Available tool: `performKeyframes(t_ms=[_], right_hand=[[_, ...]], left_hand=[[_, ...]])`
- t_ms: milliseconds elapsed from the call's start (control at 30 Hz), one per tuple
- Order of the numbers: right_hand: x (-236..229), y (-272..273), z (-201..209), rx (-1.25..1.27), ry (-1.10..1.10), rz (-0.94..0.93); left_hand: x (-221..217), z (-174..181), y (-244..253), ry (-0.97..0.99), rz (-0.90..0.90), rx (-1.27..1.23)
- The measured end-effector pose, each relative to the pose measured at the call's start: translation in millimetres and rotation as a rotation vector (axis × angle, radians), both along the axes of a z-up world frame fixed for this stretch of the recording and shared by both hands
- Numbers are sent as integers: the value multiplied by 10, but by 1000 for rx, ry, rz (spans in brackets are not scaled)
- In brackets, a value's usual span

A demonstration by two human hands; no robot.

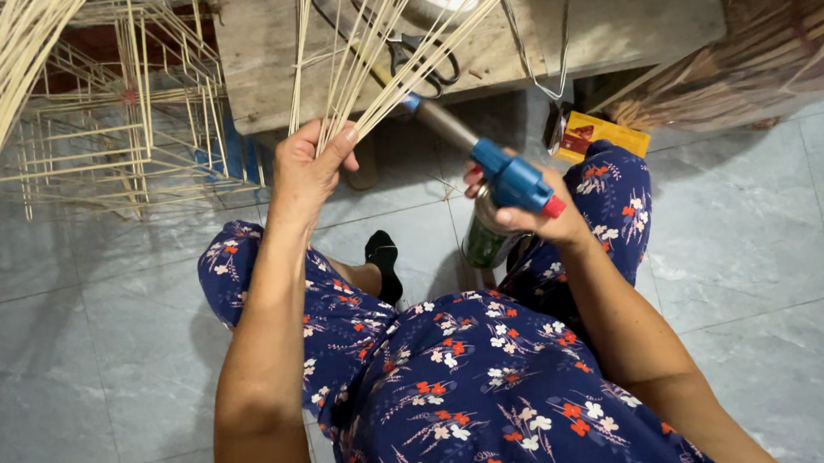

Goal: The person sits on the floor and uses a handheld blowtorch to heat thin bamboo sticks. They ignite the torch, apply the flame to the sticks, and then extinguish it.

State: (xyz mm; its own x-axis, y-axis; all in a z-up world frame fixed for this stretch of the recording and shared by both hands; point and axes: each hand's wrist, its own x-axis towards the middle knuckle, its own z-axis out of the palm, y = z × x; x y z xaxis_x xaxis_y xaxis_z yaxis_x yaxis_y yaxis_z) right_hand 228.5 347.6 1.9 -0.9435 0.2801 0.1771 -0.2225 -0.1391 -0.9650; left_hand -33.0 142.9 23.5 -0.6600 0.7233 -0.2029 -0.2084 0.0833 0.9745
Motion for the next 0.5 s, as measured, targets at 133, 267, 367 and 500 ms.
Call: performKeyframes(t_ms=[133,267,367,500], right_hand=[[-9,103,-17,-111,-12,-166],[41,134,-49,-184,3,-174],[74,31,-127,-97,-29,-106],[73,-93,-214,-23,-95,5]], left_hand=[[-25,-80,-12,22,5,-5],[-24,-201,-16,64,20,19],[-6,-313,-7,80,31,36],[18,-405,-16,77,17,34]])
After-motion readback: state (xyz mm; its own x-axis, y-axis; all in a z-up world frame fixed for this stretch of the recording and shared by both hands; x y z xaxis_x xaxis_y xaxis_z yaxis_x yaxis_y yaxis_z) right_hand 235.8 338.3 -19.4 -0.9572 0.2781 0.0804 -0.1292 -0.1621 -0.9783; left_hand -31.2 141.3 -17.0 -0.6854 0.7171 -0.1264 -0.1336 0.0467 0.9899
